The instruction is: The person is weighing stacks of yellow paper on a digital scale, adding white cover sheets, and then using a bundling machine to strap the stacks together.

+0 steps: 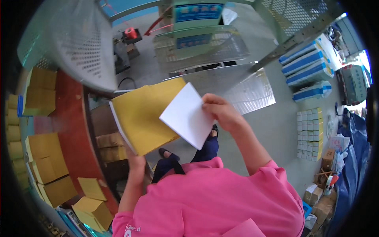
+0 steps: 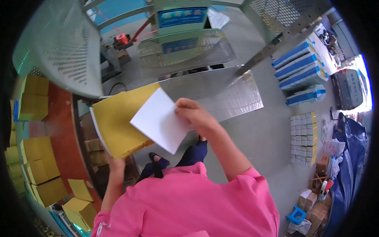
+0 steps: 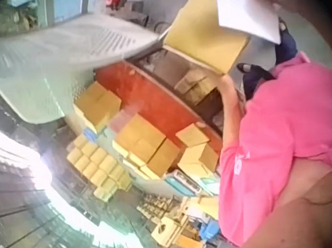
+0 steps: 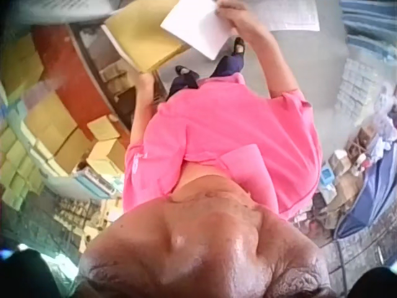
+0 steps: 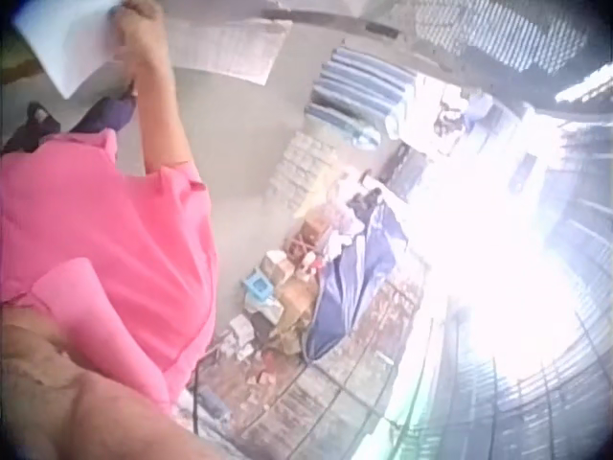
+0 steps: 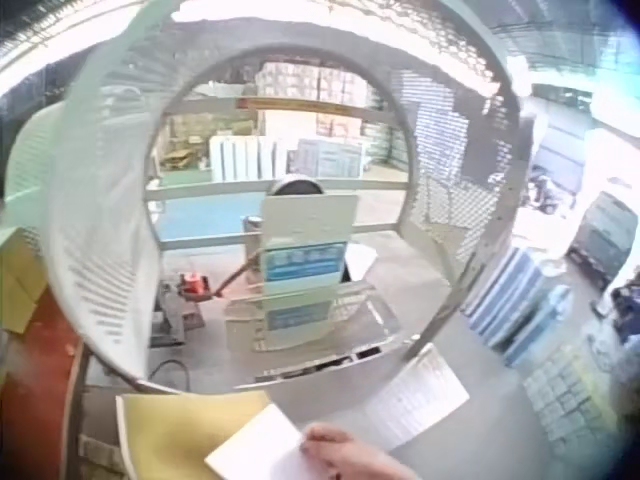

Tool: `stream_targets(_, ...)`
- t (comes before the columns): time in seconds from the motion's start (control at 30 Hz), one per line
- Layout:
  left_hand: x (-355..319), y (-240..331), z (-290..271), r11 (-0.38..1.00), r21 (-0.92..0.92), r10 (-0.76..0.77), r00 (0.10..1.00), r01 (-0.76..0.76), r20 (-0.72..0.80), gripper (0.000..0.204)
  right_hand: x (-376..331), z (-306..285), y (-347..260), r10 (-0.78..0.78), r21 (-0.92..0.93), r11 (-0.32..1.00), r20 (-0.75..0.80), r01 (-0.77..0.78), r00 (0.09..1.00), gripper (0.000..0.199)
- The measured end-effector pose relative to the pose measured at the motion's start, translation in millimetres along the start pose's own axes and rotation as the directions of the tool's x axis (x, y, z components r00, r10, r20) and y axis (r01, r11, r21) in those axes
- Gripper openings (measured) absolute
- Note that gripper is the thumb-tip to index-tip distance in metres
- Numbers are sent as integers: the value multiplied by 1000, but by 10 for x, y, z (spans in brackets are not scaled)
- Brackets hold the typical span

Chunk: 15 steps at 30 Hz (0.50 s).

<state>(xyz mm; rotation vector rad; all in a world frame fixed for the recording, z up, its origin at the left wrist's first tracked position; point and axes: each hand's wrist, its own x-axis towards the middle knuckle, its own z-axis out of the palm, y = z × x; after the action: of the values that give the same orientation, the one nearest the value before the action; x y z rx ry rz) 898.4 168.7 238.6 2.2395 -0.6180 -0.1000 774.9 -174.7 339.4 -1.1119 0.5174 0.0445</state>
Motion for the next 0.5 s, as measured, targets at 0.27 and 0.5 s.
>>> stream_targets(0.27,154,850,2558,985,-51,172,980,-167,102,32,-208,-2650,-317,115,107,988,-65,-107,991,11)
stream_targets(0.5,349,1325,2811,816,-554,-90,983,166,161,38,40,-3545,-72,222,516,818,124,-254,967,25)
